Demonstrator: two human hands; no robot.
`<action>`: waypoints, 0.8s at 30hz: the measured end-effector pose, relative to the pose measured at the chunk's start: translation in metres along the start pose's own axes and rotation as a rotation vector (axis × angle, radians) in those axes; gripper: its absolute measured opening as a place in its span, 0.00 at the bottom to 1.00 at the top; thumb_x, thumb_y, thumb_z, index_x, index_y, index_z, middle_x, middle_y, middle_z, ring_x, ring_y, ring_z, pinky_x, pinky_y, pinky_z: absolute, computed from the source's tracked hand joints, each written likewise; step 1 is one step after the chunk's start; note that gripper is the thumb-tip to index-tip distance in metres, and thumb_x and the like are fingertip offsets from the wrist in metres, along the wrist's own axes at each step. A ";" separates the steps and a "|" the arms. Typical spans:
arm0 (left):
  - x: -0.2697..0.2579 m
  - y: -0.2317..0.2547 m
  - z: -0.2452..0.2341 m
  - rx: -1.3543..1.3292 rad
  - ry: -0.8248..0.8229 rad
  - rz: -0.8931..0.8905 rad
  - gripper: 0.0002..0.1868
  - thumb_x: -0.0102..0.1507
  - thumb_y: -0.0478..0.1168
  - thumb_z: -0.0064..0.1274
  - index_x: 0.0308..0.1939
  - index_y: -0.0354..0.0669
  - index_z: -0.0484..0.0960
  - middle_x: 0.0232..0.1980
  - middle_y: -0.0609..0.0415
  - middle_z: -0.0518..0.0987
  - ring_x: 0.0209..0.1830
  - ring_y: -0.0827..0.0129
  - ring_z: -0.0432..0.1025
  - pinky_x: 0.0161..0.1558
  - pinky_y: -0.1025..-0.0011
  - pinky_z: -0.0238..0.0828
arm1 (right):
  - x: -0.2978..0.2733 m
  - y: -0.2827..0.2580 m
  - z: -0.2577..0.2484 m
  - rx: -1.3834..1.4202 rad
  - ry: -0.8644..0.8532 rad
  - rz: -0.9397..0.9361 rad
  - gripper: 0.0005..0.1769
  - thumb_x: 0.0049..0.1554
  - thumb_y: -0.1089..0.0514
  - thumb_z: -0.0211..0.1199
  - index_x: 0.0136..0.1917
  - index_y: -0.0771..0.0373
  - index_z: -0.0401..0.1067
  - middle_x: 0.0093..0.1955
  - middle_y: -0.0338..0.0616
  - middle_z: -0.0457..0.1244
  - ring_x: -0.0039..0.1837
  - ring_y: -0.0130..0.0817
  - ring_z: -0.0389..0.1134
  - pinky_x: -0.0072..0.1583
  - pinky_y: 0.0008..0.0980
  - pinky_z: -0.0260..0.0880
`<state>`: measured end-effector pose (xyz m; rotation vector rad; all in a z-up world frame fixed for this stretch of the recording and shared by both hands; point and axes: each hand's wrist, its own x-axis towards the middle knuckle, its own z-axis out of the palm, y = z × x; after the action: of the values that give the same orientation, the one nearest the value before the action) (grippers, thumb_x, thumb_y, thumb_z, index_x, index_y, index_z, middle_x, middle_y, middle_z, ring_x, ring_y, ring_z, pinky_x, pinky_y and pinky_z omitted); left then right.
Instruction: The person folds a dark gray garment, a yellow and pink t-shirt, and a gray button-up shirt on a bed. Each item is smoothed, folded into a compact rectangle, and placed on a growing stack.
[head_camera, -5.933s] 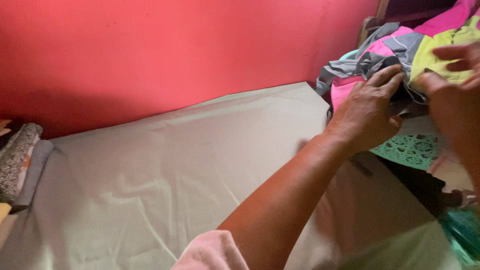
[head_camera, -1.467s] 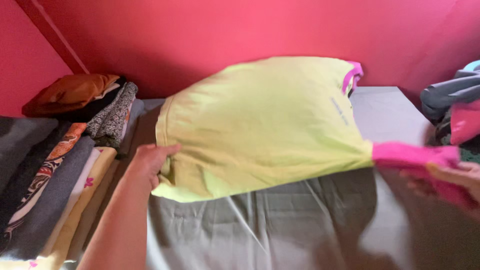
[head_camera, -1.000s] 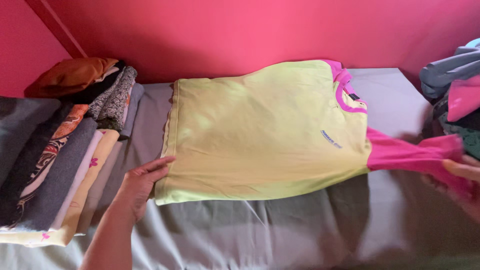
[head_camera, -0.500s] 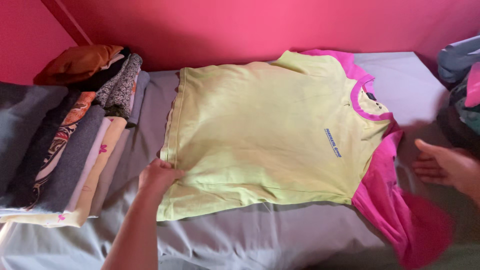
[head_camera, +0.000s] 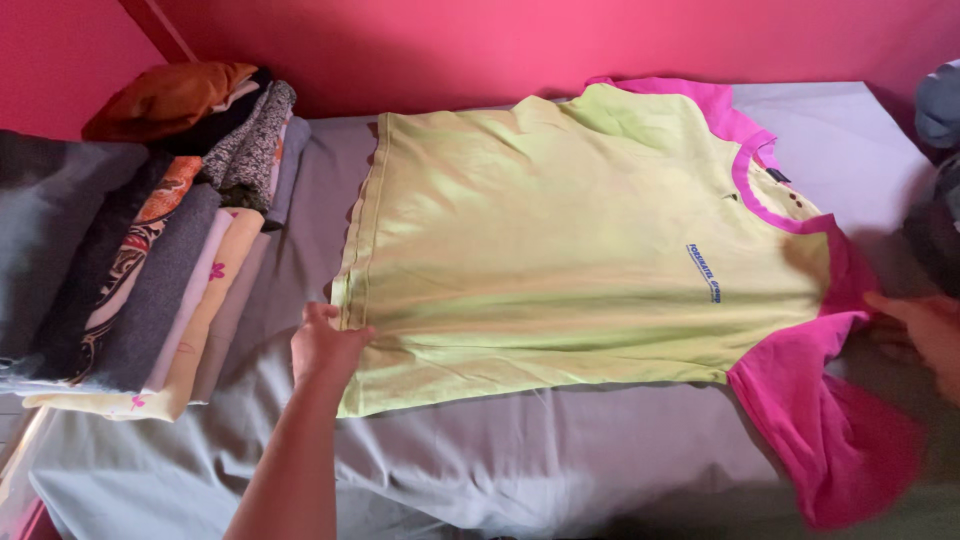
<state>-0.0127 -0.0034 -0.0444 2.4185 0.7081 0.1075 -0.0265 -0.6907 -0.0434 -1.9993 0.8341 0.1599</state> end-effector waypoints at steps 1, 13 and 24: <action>-0.003 -0.001 -0.002 0.021 -0.042 -0.023 0.32 0.49 0.47 0.75 0.51 0.42 0.76 0.47 0.42 0.82 0.48 0.51 0.78 0.50 0.58 0.75 | -0.009 0.012 -0.005 0.005 -0.035 0.054 0.33 0.56 0.36 0.67 0.60 0.67 0.75 0.54 0.52 0.69 0.53 0.42 0.69 0.55 0.44 0.65; -0.045 -0.020 -0.035 -0.306 -0.305 -0.175 0.42 0.52 0.34 0.70 0.69 0.56 0.71 0.43 0.50 0.85 0.39 0.66 0.79 0.41 0.63 0.76 | -0.062 0.078 0.011 -0.201 -0.336 0.123 0.31 0.46 0.58 0.77 0.62 0.68 0.75 0.50 0.54 0.72 0.49 0.44 0.77 0.57 0.45 0.76; -0.040 -0.002 -0.073 0.179 -0.427 0.425 0.49 0.37 0.41 0.82 0.63 0.52 0.81 0.70 0.51 0.68 0.66 0.57 0.63 0.62 0.62 0.61 | 0.028 0.116 -0.111 -0.146 -0.567 -0.378 0.49 0.49 0.56 0.77 0.79 0.62 0.57 0.62 0.58 0.66 0.59 0.55 0.73 0.59 0.59 0.74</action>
<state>-0.0655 0.0163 0.0168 2.6032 0.0081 -0.3069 -0.1001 -0.8322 -0.0761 -2.0526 0.0838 0.5483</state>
